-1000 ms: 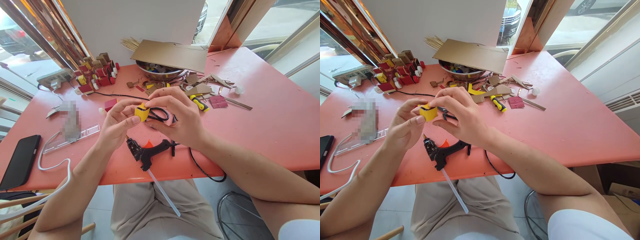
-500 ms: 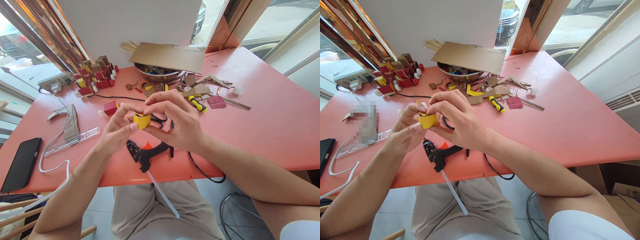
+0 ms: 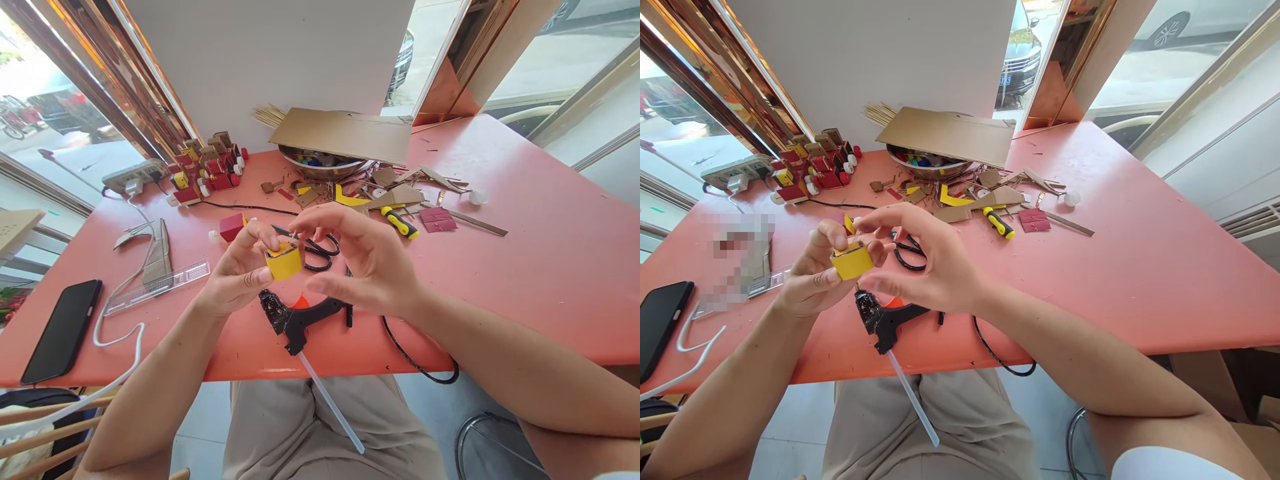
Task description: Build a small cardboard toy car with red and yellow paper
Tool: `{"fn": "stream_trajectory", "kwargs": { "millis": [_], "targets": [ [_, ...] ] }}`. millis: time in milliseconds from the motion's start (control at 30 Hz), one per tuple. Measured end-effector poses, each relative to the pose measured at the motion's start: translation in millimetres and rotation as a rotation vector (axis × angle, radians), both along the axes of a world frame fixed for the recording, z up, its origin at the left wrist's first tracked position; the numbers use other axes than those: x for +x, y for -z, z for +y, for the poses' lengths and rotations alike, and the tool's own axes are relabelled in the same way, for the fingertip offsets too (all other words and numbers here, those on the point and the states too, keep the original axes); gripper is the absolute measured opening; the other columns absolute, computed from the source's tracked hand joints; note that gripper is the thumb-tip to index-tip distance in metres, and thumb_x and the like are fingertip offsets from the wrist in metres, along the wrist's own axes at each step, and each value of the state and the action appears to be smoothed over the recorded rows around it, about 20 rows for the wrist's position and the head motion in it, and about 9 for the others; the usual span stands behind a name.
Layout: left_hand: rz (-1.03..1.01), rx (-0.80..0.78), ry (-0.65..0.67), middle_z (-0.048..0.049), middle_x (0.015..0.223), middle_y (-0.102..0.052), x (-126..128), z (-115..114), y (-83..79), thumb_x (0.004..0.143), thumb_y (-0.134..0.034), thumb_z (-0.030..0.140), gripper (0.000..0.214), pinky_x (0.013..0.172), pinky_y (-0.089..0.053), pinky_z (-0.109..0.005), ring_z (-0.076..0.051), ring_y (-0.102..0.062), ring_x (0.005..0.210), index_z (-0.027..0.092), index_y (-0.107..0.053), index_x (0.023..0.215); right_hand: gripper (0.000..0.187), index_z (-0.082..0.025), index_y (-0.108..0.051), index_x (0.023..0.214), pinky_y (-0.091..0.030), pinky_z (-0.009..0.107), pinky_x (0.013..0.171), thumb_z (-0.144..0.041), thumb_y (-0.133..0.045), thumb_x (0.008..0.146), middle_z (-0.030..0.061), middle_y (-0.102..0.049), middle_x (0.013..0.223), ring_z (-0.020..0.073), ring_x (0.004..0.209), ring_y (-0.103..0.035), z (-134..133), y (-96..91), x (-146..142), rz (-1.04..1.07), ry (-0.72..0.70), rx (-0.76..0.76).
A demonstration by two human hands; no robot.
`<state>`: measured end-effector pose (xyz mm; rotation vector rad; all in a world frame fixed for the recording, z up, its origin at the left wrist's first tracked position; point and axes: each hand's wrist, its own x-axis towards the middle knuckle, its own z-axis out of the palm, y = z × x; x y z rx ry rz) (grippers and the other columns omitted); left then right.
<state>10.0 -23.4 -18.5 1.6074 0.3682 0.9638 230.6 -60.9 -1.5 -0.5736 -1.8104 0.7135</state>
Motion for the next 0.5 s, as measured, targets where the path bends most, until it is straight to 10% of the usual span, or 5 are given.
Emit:
{"fn": "stream_trajectory", "kwargs": {
  "millis": [200, 367, 500],
  "targets": [
    [0.015, 0.092, -0.116, -0.003, 0.09, -0.071, 0.6, 3.7, 3.1, 0.086, -0.086, 0.054, 0.034, 0.08, -0.063, -0.041, -0.025, -0.074, 0.094, 0.031, -0.064, 0.099, 0.06, -0.028, -0.072, 0.11, -0.061, 0.043, 0.086, -0.083, -0.072, 0.085, 0.0083, -0.078, 0.118, 0.0258, 0.105, -0.074, 5.6, -24.2, 21.1, 0.16, 0.055, -0.221],
    [-0.017, 0.272, -0.243, -0.0031, 0.098, -0.073, 5.8, 4.3, 11.0, 0.09, -0.086, 0.043, 0.024, 0.091, -0.063, -0.038, -0.021, -0.075, 0.099, 0.03, -0.07, 0.102, 0.046, -0.027, -0.061, 0.079, -0.055, 0.04, 0.09, -0.067, -0.081, 0.089, -0.0034, -0.076, 0.099, 0.0197, 0.104, -0.073, 28.4, -44.3, 77.2, 0.363, 0.246, -0.249],
    [0.004, 0.391, -0.317, -0.0037, 0.097, -0.074, 7.2, 2.8, 14.4, 0.093, -0.083, 0.04, 0.02, 0.096, -0.061, -0.039, -0.021, -0.074, 0.103, 0.03, -0.071, 0.104, 0.054, -0.025, -0.055, 0.069, -0.048, 0.035, 0.065, -0.067, -0.081, 0.089, 0.0022, -0.07, 0.079, 0.0168, 0.073, -0.068, 61.9, -33.9, 122.8, 0.375, 0.437, -0.262]
  ]
}}
